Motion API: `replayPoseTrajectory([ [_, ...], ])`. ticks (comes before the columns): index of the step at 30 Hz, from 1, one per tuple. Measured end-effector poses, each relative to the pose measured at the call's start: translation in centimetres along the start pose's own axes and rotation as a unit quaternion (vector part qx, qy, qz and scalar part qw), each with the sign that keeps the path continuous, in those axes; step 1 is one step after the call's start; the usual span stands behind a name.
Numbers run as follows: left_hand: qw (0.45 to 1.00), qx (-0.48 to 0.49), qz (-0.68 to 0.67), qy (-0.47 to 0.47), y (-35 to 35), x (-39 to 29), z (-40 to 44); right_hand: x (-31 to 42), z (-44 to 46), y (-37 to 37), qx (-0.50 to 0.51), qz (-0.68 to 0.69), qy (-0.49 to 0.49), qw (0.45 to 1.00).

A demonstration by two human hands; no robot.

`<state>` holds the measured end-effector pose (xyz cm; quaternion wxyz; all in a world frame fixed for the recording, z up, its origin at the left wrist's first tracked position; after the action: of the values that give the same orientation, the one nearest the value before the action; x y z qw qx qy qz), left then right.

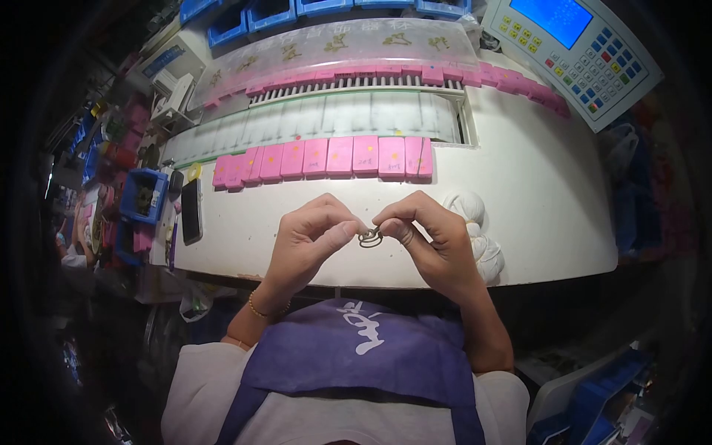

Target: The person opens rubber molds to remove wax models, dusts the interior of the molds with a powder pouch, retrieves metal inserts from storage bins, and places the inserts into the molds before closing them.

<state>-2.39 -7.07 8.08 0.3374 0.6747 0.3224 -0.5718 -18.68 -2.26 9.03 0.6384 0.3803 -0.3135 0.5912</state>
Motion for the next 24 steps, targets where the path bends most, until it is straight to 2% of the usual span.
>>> replayPoseTrajectory([
  [4,0.997,0.0,-0.057,0.042,-0.1,0.6,0.4,-0.8,-0.6,0.0,-0.053,0.054,-0.061,0.995],
  [8,0.971,0.106,-0.181,0.115,-1.8,1.5,0.4,-1.8,-1.0,-0.2,-0.09,0.114,-0.108,0.983],
  [10,0.945,0.161,-0.24,0.15,-2.5,2.3,0.4,-2.0,-1.0,-0.4,-0.089,0.127,-0.116,0.981],
  [13,0.863,0.253,-0.384,0.209,-3.6,3.4,0.3,-2.1,-1.1,-0.5,-0.088,0.149,-0.116,0.978],
  [14,0.836,0.254,-0.429,0.231,-3.8,3.6,0.3,-2.1,-1.1,-0.6,-0.088,0.156,-0.114,0.977],
  [17,0.734,0.248,-0.55,0.311,-4.5,4.1,0.2,-0.4,-0.7,-0.7,-0.106,0.046,-0.031,0.993],
  [20,0.681,0.315,-0.6,0.277,-5.1,3.5,0.2,0.9,0.1,-0.7,-0.015,-0.065,0.099,0.993],
  [23,0.644,0.347,-0.627,0.269,-5.6,3.8,0.1,1.7,0.5,-0.6,-0.034,-0.099,0.143,0.984],
  [24,0.665,0.335,-0.608,0.276,-5.6,4.0,0.1,1.8,0.6,-0.5,-0.038,-0.111,0.158,0.98],
])
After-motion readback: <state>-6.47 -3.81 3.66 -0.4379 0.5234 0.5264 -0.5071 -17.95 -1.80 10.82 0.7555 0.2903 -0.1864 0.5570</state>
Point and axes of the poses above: each hand's wrist, its own z-axis towards the middle knuckle, its own y-axis out of the back of the hand, x = y × z, the point moved 7 cm from there along z, towards the middle knuckle, and after that the axes turned 13 degrees about y, right-handed, at the moved point
